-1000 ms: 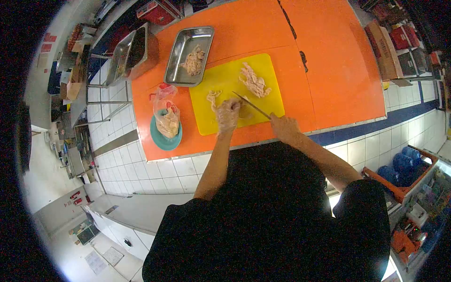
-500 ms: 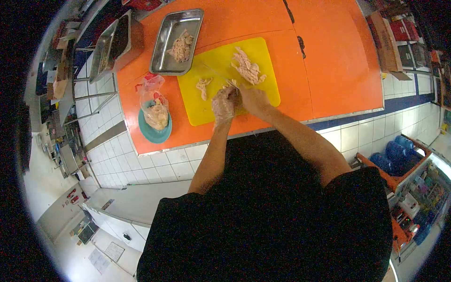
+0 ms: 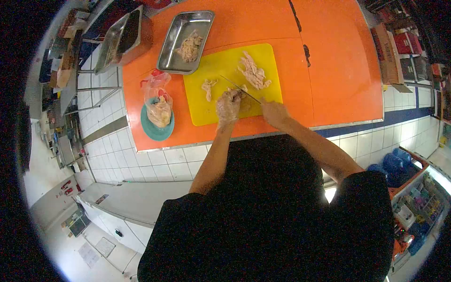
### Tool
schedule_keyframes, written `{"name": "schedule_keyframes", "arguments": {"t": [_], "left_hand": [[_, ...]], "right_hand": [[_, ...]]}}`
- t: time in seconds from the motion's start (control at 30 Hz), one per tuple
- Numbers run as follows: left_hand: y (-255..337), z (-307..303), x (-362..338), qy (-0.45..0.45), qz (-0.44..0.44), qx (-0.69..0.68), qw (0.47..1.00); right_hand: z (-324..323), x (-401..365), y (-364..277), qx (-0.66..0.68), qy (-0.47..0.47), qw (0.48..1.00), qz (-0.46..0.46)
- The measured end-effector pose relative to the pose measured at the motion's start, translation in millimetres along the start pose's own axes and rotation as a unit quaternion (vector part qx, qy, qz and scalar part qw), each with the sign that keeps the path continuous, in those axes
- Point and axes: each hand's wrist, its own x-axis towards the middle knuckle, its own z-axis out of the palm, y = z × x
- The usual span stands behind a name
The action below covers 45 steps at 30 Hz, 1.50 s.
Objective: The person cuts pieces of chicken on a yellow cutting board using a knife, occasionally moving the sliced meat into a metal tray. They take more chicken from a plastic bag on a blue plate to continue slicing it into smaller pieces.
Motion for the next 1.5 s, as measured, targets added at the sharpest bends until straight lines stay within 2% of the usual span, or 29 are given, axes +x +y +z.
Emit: {"name": "schedule_keyframes", "arguments": {"t": [0.07, 0.2, 0.27, 0.3, 0.37, 0.4, 0.47, 0.5, 0.53, 0.57, 0.7, 0.8, 0.87, 0.9, 0.97, 1.07, 1.1, 1.17, 1.2, 1.27, 1.3, 1.37, 1.47, 1.5], "left_hand": [[-2, 1, 0, -0.010, 0.028, -0.017, 0.999], [-11, 3, 1, -0.023, 0.042, -0.009, 0.999], [-6, -8, -3, -0.046, -0.017, 0.018, 0.999], [4, -20, -4, -0.039, -0.013, 0.018, 0.999], [28, -48, -5, -0.052, -0.093, -0.197, 0.974], [24, -46, -4, -0.045, -0.086, -0.198, 0.975], [11, -34, -4, 0.053, -0.056, -0.230, 0.970], [14, -39, 1, 0.055, -0.054, -0.230, 0.970], [19, -47, 6, -0.022, -0.074, -0.106, 0.991], [24, -55, 10, -0.100, -0.093, 0.021, 0.990], [17, -48, 23, -0.142, -0.040, 0.084, 0.986], [16, -41, 28, -0.121, -0.042, 0.044, 0.991], [11, -29, 31, -0.132, -0.100, -0.182, 0.969], [20, -31, 31, -0.135, -0.099, -0.181, 0.969], [48, -43, 33, -0.127, -0.104, -0.262, 0.951], [38, -26, 40, -0.131, -0.119, -0.330, 0.927], [23, -12, 41, -0.133, -0.119, -0.330, 0.927], [-17, 22, 42, -0.087, -0.157, -0.139, 0.974], [-32, 30, 39, -0.087, -0.158, -0.138, 0.974], [-52, 39, 36, -0.082, -0.215, -0.298, 0.926], [-43, 28, 33, -0.084, -0.216, -0.298, 0.926], [-5, -9, 23, -0.095, -0.155, -0.067, 0.981], [4, -33, 23, -0.121, -0.177, 0.012, 0.977], [-24, -11, 20, -0.121, -0.179, 0.012, 0.976]], "right_hand": [[-2, 21, -20, 0.015, 0.033, 0.999, -0.011], [-16, 20, -32, 0.052, 0.025, 0.998, 0.010], [-10, 6, -15, 0.040, 0.013, 0.999, 0.000], [-7, -2, 0, 0.013, 0.012, 1.000, -0.010], [-20, -16, 17, 0.012, 0.012, 1.000, -0.012], [-27, -18, 18, 0.009, 0.020, 1.000, -0.016], [-38, -25, 15, 0.036, 0.030, 0.998, 0.046], [-39, -29, 10, 0.035, 0.032, 0.998, 0.044], [-37, -34, 4, 0.044, 0.043, 0.998, 0.030], [-35, -38, -1, 0.054, 0.052, 0.997, 0.016], [-11, -40, -3, 0.077, 0.093, 0.993, 0.000], [-8, -38, 3, 0.110, 0.103, 0.988, 0.043], [-10, -36, 8, 0.126, 0.104, 0.985, 0.050], [-10, -38, 9, 0.127, 0.105, 0.985, 0.053], [-13, -39, 7, 0.162, 0.106, 0.979, 0.062], [-21, -43, 3, 0.185, 0.101, 0.975, 0.069], [-22, -44, 2, 0.186, 0.100, 0.975, 0.070], [-22, -43, 2, 0.157, 0.086, 0.982, 0.065], [-20, -45, 0, 0.158, 0.085, 0.982, 0.065], [-17, -49, -3, 0.099, 0.088, 0.991, 0.036], [-12, -48, 0, 0.100, 0.087, 0.990, 0.037], [3, -47, 9, 0.027, 0.074, 0.997, 0.002], [-6, -41, 13, 0.011, 0.065, 0.998, 0.013], [-9, -42, 11, 0.010, 0.063, 0.998, 0.011]]}}
